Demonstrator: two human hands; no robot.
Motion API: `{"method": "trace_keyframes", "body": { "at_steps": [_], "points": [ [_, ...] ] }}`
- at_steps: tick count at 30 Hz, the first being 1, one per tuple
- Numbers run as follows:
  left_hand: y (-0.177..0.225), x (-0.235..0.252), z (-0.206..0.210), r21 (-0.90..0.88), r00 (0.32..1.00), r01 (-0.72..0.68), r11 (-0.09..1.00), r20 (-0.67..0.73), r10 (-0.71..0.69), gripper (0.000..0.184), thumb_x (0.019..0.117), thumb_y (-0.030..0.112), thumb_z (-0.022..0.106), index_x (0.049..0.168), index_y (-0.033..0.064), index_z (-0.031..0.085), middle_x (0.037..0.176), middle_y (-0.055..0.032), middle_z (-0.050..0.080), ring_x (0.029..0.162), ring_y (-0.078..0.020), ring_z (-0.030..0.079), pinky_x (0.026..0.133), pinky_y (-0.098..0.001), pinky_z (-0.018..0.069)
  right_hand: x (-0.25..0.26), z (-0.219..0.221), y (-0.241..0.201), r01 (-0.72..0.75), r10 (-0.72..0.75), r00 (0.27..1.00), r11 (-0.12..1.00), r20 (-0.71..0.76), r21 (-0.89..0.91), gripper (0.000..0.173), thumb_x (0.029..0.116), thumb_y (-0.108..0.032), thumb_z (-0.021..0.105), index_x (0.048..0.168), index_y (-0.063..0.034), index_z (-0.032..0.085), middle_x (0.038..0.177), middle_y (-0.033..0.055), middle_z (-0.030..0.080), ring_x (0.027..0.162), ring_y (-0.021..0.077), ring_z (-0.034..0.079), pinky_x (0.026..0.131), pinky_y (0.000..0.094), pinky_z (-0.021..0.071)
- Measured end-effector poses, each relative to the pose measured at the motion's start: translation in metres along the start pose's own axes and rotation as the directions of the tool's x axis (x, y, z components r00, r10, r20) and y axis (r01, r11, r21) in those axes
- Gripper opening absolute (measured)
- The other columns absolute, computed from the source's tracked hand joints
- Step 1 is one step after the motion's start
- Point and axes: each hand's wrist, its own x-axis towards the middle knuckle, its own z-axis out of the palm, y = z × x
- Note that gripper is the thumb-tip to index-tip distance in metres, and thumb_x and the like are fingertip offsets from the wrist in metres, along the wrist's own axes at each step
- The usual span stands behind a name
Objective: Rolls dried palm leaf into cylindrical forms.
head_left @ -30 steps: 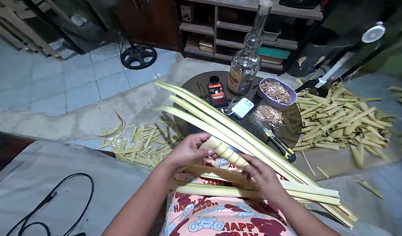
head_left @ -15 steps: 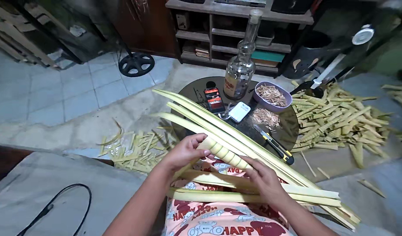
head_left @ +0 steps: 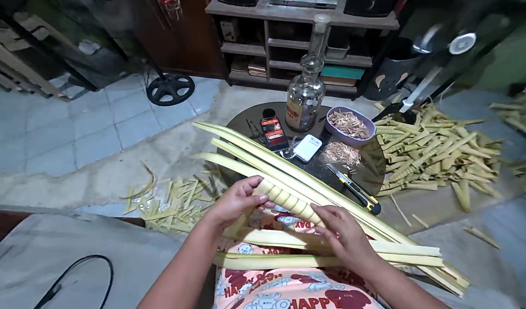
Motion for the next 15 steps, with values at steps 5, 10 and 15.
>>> {"method": "trace_keyframes", "body": {
  "at_steps": [5,10,15],
  "points": [
    [-0.004,0.001,0.002,-0.032,0.999,-0.025,0.999,-0.030,0.024,0.024,0.1000,0.009,0.059,0.122,0.0004,0.063,0.110,-0.0156,0.072,0.092,-0.0249,0.073,0.081,-0.0390,0.0620,0.004,-0.003,-0.003,-0.305,0.271,0.952,0.825,0.140,0.475,0.035,0.1076,-0.022,0.048,0.139,-0.0156,0.062,0.117,0.0053,0.071,0.089,0.0107,0.068,0.072,0.0250,0.0573],
    [-0.005,0.000,-0.002,-0.053,0.999,-0.030,0.998,-0.013,0.030,0.024,0.1005,0.010,0.058,0.123,0.0013,0.061,0.109,-0.0153,0.072,0.093,-0.0242,0.072,0.082,-0.0382,0.0611,-0.001,0.000,0.002,-0.171,0.159,0.985,0.944,0.067,0.283,0.038,0.1089,-0.019,0.044,0.143,-0.0201,0.060,0.125,-0.0016,0.070,0.101,0.0046,0.067,0.087,0.0220,0.0565],
    [-0.014,0.000,-0.002,-0.072,0.995,-0.086,0.994,-0.048,0.083,0.023,0.1011,0.010,0.058,0.121,0.0000,0.062,0.109,-0.0164,0.072,0.091,-0.0254,0.072,0.079,-0.0384,0.0620,0.001,-0.001,0.001,-0.208,0.190,0.978,0.913,0.085,0.351,0.039,0.1044,-0.022,0.055,0.143,-0.0208,0.060,0.127,0.0013,0.068,0.105,0.0097,0.067,0.088,0.0271,0.0577]
  ]
}}
